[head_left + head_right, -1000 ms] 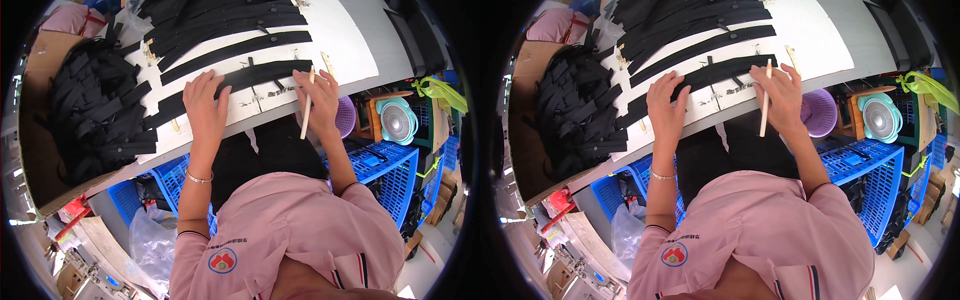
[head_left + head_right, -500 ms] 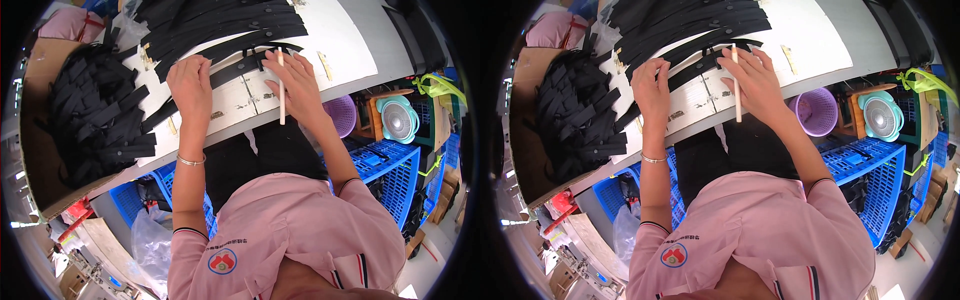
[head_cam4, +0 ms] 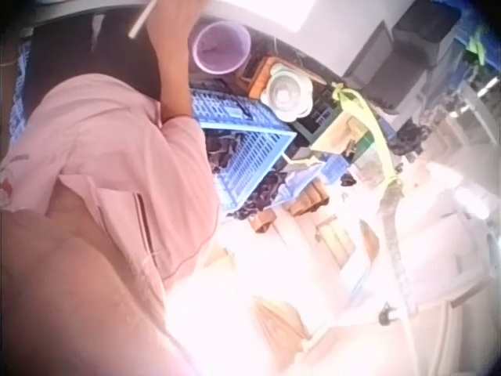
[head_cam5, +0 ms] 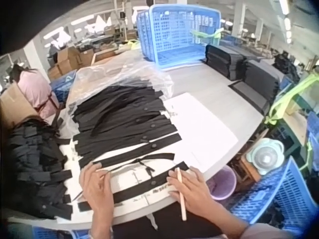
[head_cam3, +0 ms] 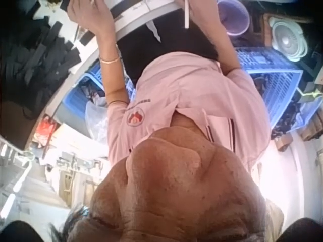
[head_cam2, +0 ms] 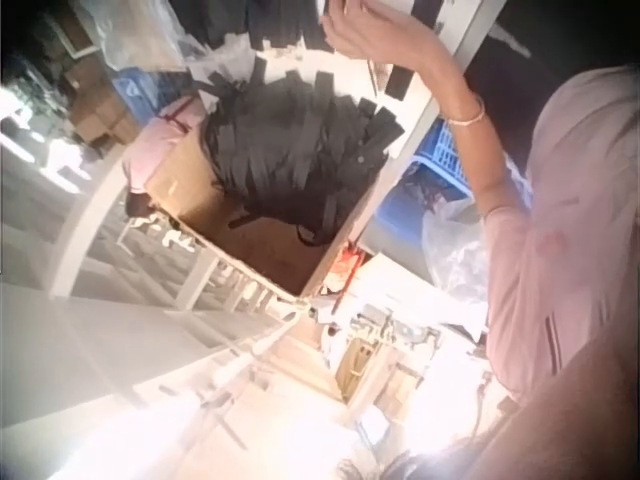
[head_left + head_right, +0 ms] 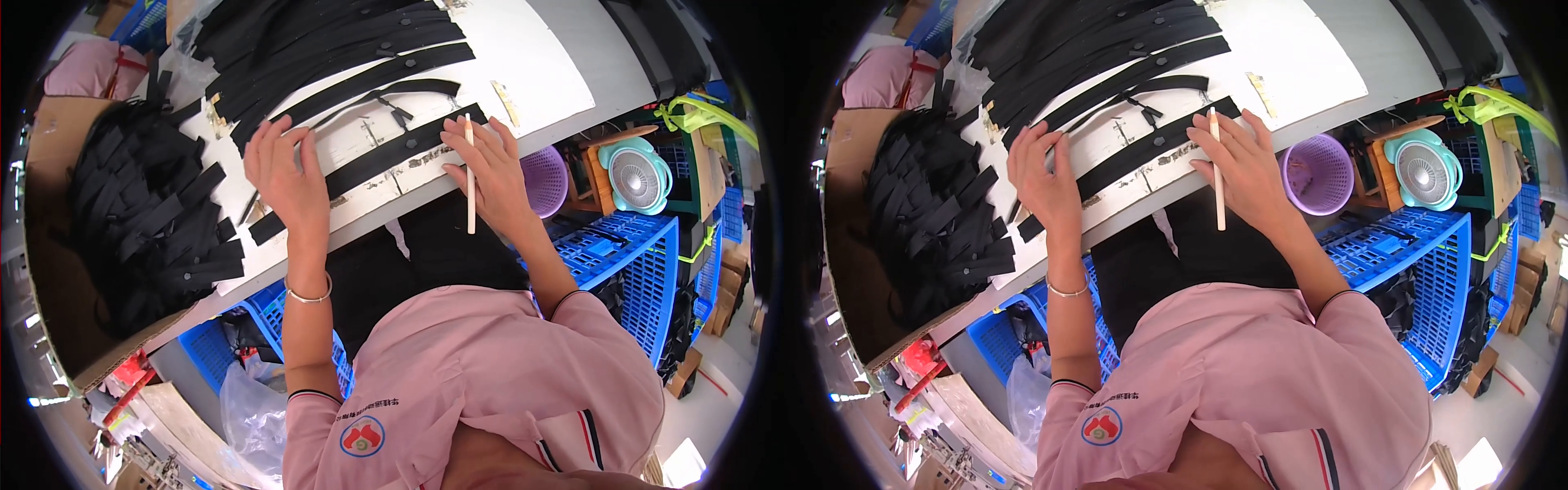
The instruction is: Marking positions on black straps using a white pen and a template board for manufacturing.
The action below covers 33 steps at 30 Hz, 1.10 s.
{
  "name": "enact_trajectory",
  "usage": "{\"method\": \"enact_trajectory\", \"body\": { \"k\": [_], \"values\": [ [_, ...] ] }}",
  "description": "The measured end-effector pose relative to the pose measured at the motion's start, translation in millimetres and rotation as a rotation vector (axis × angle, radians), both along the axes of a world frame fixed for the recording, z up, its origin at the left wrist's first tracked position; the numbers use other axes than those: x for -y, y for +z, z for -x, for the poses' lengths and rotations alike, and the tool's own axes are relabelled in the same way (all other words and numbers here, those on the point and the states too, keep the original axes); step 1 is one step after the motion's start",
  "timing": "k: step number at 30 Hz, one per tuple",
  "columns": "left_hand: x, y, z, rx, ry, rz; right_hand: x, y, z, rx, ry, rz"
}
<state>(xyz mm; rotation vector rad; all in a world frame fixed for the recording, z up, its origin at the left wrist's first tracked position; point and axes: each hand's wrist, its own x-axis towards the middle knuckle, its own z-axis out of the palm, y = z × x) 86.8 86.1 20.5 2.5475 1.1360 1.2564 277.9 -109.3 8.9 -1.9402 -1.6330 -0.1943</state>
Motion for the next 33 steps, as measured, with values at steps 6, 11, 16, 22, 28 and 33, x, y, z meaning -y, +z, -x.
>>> {"method": "enact_trajectory", "body": {
  "k": [6,11,16,22,28,33],
  "values": [
    [9.3,7.5,0.6,0.000,0.020,-0.013,2.9,4.7,-2.1,-0.039,-0.025,-0.007],
    [39.6,3.8,13.4,-0.136,-0.074,0.087,5.8,4.2,-4.6,-0.084,-0.025,-0.006],
    [76.0,-7.6,36.2,-0.223,-0.172,0.254,5.6,1.6,-10.0,-0.040,-0.090,-0.059],
    [81.0,-7.8,49.4,-0.175,-0.055,0.291,6.5,-4.8,-22.6,-0.003,-0.183,-0.059],
    [84.7,-13.2,63.8,-0.184,-0.010,0.279,9.5,-6.4,-21.0,0.090,-0.189,-0.038],
    [78.6,-7.9,70.9,-0.207,0.005,0.312,6.8,-11.5,-21.4,0.150,-0.208,-0.031]
  ]
}}
